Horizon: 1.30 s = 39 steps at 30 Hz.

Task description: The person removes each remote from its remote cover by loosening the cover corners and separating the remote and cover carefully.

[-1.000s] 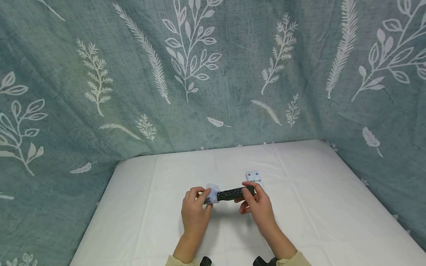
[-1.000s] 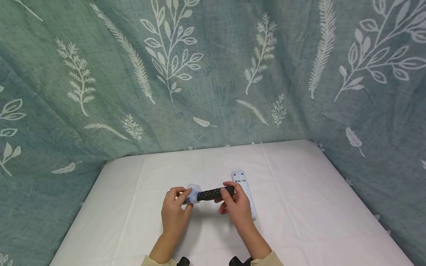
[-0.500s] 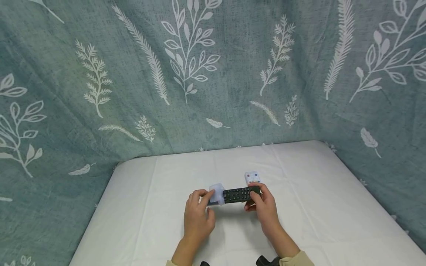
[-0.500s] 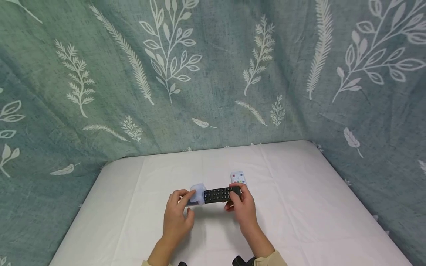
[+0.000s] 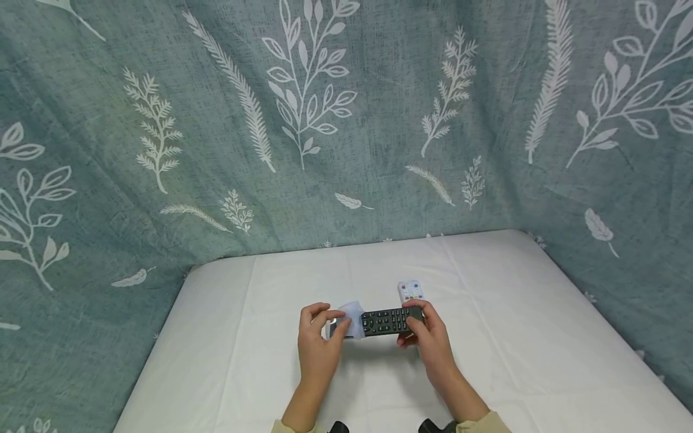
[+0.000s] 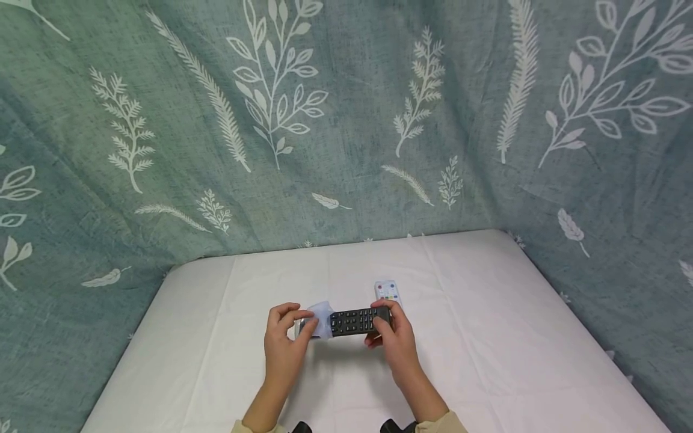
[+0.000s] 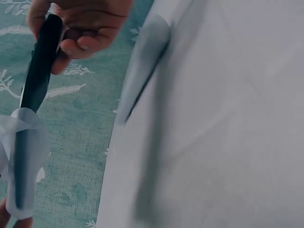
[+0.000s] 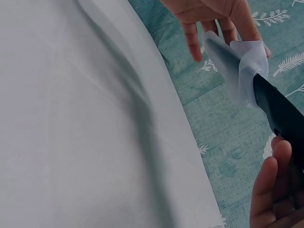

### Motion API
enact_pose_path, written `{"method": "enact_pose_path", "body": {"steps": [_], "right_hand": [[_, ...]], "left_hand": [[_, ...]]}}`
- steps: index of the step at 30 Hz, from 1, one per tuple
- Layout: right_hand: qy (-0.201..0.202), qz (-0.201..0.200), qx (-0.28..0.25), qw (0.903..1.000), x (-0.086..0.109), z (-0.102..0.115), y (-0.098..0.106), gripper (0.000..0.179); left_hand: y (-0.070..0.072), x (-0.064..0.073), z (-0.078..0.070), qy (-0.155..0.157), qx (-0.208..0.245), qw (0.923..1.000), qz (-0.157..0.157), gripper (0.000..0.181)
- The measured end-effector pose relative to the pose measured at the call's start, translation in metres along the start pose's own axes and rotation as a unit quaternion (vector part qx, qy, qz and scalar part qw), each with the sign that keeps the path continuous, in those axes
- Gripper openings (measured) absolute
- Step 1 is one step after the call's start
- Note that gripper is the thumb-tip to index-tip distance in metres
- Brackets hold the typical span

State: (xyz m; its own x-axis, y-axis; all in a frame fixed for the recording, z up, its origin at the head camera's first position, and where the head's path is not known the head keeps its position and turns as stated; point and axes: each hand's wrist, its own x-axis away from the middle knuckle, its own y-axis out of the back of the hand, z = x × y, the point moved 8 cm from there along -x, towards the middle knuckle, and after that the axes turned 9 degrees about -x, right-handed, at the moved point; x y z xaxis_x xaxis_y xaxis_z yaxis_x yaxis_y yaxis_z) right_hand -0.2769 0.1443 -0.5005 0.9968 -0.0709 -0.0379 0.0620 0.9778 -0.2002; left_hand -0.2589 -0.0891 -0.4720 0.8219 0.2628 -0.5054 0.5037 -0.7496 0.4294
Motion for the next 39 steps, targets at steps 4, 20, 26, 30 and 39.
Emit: {"method": "enact_pose_path", "body": {"steps": [4,20,26,30,39], "right_hand": [[0.002,0.013,-0.008,0.9999,0.002,-0.001,-0.001,0.029],[0.017,0.066,-0.009,0.9976,0.002,-0.005,-0.001,0.034],[0.042,0.07,0.033,0.9961,0.002,-0.006,0.0,0.04],[0.054,0.063,0.044,0.9956,0.001,-0.007,0.001,0.036],[0.052,0.055,0.039,0.9964,0.0,-0.01,0.006,0.027]], "left_hand": [[-0.005,0.0,0.012,0.084,0.082,0.9925,0.032,0.016],[-0.025,0.007,0.029,0.237,0.231,0.9339,0.136,0.038],[-0.023,0.007,0.027,0.239,0.232,0.9347,0.124,0.034],[-0.022,0.008,0.027,0.24,0.238,0.9339,0.116,0.031],[-0.019,0.007,0.027,0.241,0.245,0.9332,0.104,0.026]]}}
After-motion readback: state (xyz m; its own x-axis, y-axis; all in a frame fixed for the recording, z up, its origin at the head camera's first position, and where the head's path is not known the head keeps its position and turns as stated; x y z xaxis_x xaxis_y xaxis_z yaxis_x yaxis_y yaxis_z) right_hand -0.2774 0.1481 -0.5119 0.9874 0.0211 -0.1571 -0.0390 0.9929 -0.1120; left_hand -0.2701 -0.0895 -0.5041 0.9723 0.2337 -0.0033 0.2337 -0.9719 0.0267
